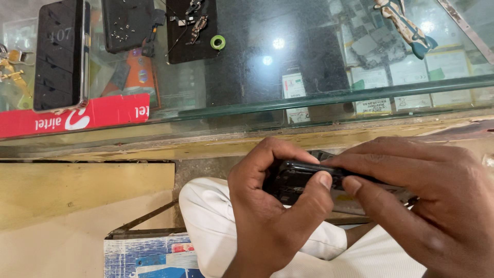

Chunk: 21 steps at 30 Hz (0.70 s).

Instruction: The person is repairing a smartphone by installing a camera module into the phone's chassis. They use a screwdriver to secure the module with screws and adjust the internal components.

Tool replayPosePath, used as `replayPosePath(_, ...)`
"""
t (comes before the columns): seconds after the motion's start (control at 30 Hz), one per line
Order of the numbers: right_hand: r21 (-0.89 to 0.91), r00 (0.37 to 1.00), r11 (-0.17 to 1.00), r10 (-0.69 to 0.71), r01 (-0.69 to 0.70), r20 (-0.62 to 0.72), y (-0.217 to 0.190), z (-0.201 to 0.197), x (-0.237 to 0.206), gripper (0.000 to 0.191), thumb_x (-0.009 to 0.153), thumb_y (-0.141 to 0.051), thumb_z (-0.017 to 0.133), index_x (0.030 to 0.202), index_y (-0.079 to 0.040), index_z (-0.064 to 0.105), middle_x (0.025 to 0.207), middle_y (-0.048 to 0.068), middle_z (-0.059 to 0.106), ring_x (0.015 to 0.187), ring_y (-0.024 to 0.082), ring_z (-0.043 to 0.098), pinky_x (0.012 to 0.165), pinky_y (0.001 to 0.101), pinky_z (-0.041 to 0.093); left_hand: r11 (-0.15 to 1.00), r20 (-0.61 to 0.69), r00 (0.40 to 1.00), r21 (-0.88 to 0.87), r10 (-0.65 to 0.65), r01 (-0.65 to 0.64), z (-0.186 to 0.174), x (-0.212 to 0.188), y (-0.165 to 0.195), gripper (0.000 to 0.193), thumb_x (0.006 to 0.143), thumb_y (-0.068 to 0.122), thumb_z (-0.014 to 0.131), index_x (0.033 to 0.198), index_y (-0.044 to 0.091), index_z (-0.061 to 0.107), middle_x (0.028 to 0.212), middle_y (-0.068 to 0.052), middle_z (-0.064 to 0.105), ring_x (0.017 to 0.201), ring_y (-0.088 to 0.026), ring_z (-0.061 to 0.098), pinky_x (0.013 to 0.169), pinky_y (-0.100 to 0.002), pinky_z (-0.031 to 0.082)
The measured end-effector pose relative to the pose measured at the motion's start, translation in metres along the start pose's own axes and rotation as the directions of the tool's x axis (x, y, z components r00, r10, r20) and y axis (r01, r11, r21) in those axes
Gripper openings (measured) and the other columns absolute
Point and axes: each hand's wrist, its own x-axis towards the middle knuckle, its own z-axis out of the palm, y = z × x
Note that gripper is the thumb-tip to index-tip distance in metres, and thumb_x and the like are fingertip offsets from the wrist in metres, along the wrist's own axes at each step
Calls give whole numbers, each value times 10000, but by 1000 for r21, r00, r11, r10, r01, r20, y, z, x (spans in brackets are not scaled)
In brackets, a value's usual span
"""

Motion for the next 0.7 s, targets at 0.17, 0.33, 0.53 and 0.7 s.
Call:
replayPosePath(0.17,-54,997,998,-33,29,-64,-2,4,0,247,911,-183,713,1095,-38,794,966,65,768,818,179,752,668,322,600,999,-38,999,32,11,-10,1,-2,-2,137,839,26,775,916,10,663,765,16,650,677,-20,573,596,-201,482)
replayPosePath(0.33,-80,987,997,-2,-11,-162,-11,9,0,223,879,-190,746,1038,-53,818,897,52,773,749,165,744,622,303,593,989,-53,997,139,62,-54,3,0,5,132,840,51,788,915,15,686,723,12,655,649,-17,582,572,-199,484)
replayPosePath(0.53,-200,955,976,-133,80,-265,-26,11,1,219,874,-126,741,1040,15,761,914,143,758,778,210,731,603,295,605,987,11,999,157,40,-41,3,2,24,255,789,47,694,1043,63,676,803,33,696,686,1,639,628,-184,537)
replayPosePath(0.7,-304,956,950,-145,63,-254,-31,11,0,218,854,-103,752,1046,-9,790,837,125,756,737,203,716,582,317,586,949,42,973,215,227,-231,4,5,23,159,846,-23,722,991,37,694,808,-22,697,666,-35,607,587,-207,493)
